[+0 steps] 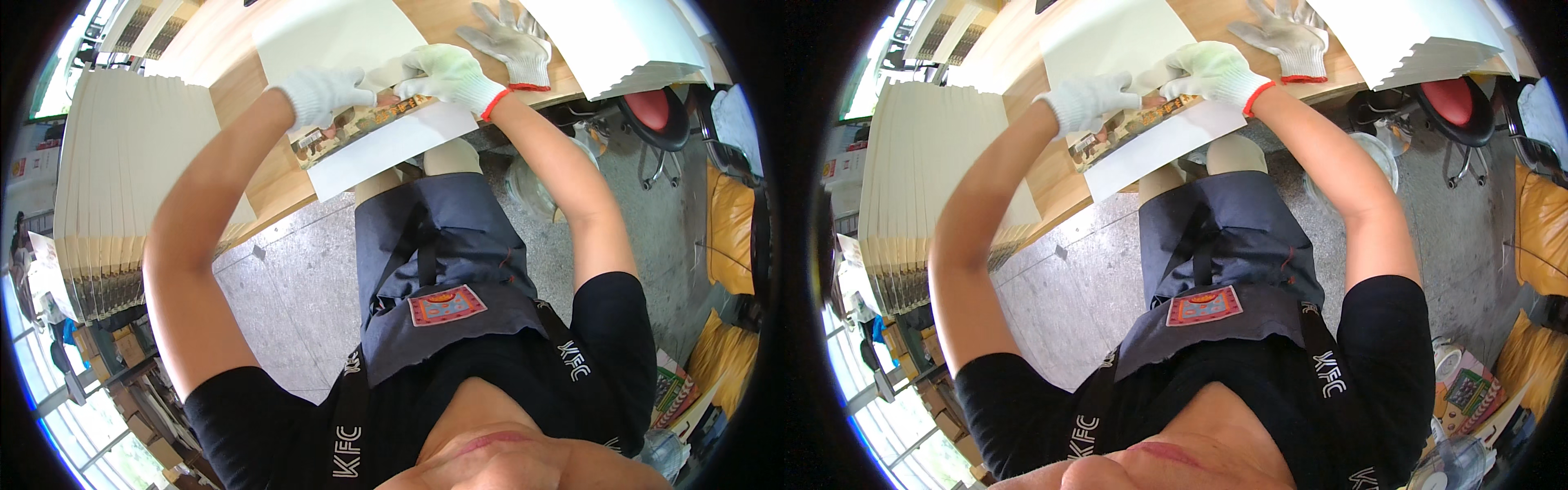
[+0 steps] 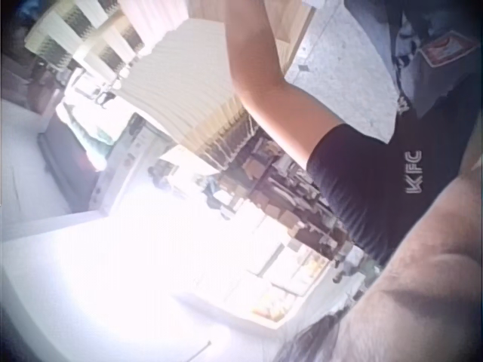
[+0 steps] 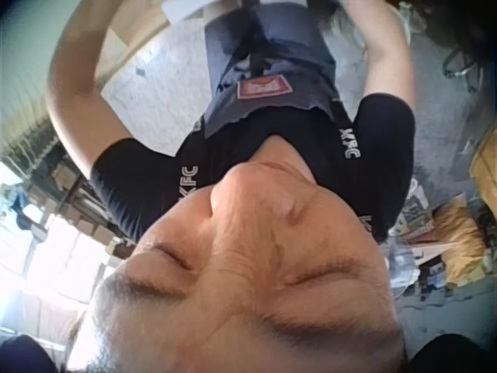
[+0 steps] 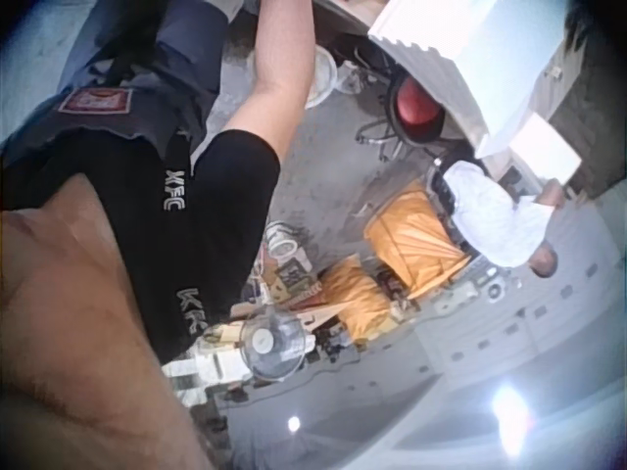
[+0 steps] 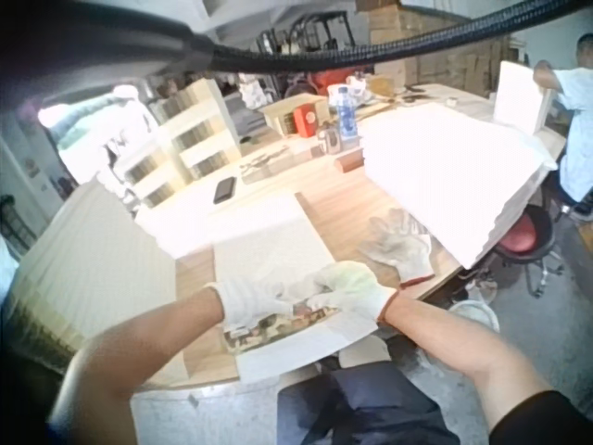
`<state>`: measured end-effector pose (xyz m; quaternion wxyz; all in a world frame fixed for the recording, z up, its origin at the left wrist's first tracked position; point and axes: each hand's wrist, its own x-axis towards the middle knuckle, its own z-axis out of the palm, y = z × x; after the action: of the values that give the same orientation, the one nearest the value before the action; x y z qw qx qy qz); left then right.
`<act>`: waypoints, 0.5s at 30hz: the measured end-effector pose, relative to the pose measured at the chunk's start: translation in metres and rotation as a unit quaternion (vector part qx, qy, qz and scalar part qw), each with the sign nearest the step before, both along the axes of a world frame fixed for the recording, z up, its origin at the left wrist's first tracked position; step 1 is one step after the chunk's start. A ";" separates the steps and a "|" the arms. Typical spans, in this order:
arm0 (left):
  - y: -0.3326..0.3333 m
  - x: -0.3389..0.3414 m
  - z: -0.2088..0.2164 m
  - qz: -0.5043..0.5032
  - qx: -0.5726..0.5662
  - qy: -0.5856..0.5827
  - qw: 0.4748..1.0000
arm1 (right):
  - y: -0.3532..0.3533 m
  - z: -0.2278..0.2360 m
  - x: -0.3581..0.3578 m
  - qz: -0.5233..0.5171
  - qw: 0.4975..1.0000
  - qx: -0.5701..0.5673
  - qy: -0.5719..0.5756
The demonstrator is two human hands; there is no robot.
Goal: The person stacks printed paper sheets by picking them up from a pile on the left and placing them onto a growing stack in the center of the workbench.
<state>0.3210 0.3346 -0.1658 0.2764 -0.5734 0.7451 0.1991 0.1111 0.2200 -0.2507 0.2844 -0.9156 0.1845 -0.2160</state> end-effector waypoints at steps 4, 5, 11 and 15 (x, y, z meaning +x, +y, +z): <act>-0.016 -0.021 0.013 -0.058 0.033 -0.059 0.996 | -0.022 -0.001 -0.031 -0.074 0.968 -0.211 -0.113; -0.012 -0.021 0.010 -0.049 0.038 -0.070 0.996 | -0.030 0.019 -0.047 -0.120 0.975 -0.187 -0.032; -0.019 -0.018 0.018 -0.079 0.049 -0.036 0.995 | -0.062 -0.006 -0.082 -0.175 0.975 -0.137 0.022; -0.027 -0.011 0.002 0.105 0.066 0.042 0.991 | -0.014 0.033 -0.050 0.165 0.949 -0.269 -0.025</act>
<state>0.3104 0.3077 -0.1638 0.2593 -0.6200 0.6770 0.3000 0.0614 0.2061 -0.2173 0.0637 -0.9701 -0.0408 -0.2305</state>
